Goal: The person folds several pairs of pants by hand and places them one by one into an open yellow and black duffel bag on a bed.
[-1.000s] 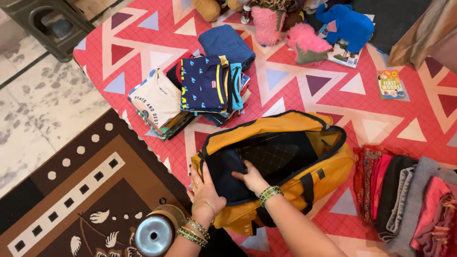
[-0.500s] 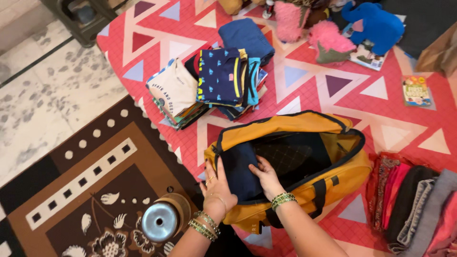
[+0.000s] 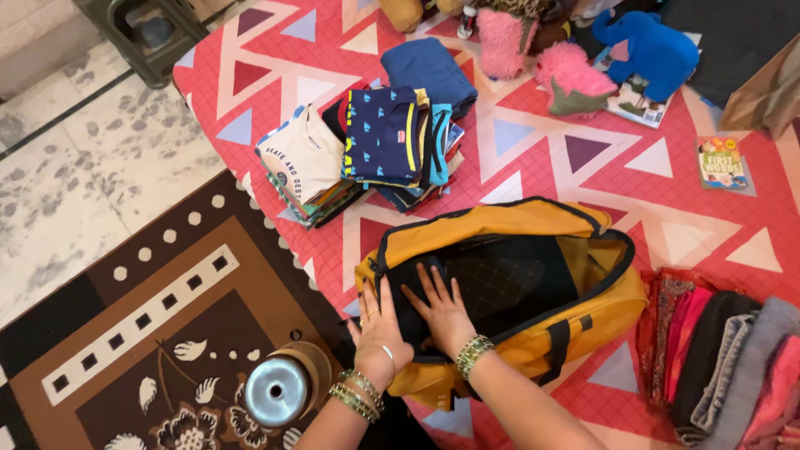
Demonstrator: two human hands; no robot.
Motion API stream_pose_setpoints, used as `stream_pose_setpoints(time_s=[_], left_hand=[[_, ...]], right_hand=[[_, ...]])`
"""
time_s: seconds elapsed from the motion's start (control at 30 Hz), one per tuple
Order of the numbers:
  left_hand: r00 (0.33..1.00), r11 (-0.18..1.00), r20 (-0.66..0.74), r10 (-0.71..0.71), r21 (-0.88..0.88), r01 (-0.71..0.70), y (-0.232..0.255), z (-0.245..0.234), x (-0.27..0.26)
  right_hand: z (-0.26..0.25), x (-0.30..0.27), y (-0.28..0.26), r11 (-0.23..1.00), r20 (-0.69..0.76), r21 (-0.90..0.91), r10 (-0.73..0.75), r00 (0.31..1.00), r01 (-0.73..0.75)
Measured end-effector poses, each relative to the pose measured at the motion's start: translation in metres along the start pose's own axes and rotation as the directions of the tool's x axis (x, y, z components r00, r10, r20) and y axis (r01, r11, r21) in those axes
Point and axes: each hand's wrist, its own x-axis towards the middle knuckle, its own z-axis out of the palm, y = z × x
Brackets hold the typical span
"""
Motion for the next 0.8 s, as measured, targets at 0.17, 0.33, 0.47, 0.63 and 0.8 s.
stream_pose_setpoints(time_s=[0.17, 0.33, 0.47, 0.63, 0.8], left_hand=[[0.999, 0.997, 0.028, -0.035, 0.065, 0.034, 0.002, -0.003, -0.001], [0.996, 0.992, 0.051, -0.078, 0.105, 0.073, 0.001, -0.007, 0.001], [0.998, 0.992, -0.012, -0.060, 0.107, 0.061, 0.000, -0.007, 0.001], [0.997, 0.998, -0.057, -0.048, 0.036, 0.050, 0.001, -0.005, 0.005], [0.896, 0.974, -0.423, 0.138, -0.104, -0.199, 0.003, -0.007, 0.027]], right_hand=[[0.038, 0.034, 0.012, 0.995, 0.098, -0.029, 0.099, 0.990, -0.097], [0.029, 0.053, 0.000, 0.987, 0.270, 0.004, 0.154, 0.950, -0.161], [-0.012, 0.044, 0.005, 0.987, 0.372, 0.090, 0.094, 0.924, -0.136], [-0.018, 0.026, 0.031, 0.890, 0.118, 0.452, 0.001, 0.993, -0.055], [-0.046, -0.007, 0.080, 0.253, -0.262, 0.940, 0.102, 0.960, 0.230]])
